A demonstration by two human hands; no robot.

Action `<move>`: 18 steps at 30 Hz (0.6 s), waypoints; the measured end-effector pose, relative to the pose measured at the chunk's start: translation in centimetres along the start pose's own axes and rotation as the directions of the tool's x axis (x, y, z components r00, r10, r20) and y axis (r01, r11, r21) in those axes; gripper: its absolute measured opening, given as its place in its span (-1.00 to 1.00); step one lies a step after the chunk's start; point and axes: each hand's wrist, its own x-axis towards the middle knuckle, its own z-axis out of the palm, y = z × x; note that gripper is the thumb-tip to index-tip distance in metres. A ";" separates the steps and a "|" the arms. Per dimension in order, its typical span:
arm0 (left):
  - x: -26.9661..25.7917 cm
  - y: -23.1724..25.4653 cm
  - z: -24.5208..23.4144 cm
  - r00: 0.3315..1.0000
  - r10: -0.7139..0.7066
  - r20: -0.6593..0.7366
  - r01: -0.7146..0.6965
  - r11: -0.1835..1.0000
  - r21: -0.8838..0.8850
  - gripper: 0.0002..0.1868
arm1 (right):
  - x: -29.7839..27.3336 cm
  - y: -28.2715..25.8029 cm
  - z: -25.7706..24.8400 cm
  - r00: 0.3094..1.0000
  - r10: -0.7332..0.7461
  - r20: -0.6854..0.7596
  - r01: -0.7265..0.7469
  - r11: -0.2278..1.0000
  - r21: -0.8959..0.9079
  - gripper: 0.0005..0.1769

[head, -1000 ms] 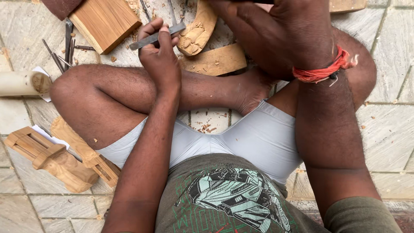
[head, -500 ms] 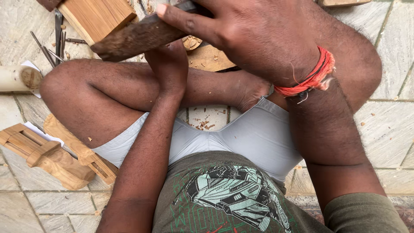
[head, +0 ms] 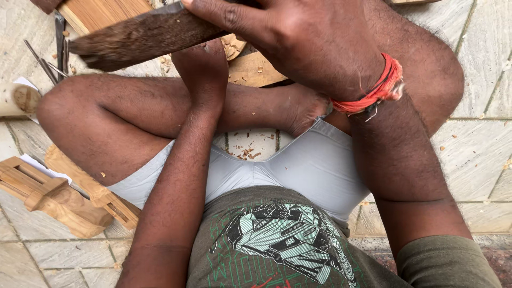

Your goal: The person is carving a small wooden object using a chisel and a wooden mallet. They hold the chisel in their left hand and strike it with the mallet in their right hand to shape the wood.

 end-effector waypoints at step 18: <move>5.0 1.4 -4.4 0.921 -0.229 0.316 0.386 0.651 -0.653 -0.73 | -2.5 5.8 -0.3 0.893 0.441 -0.089 -0.354 0.812 0.464 -0.67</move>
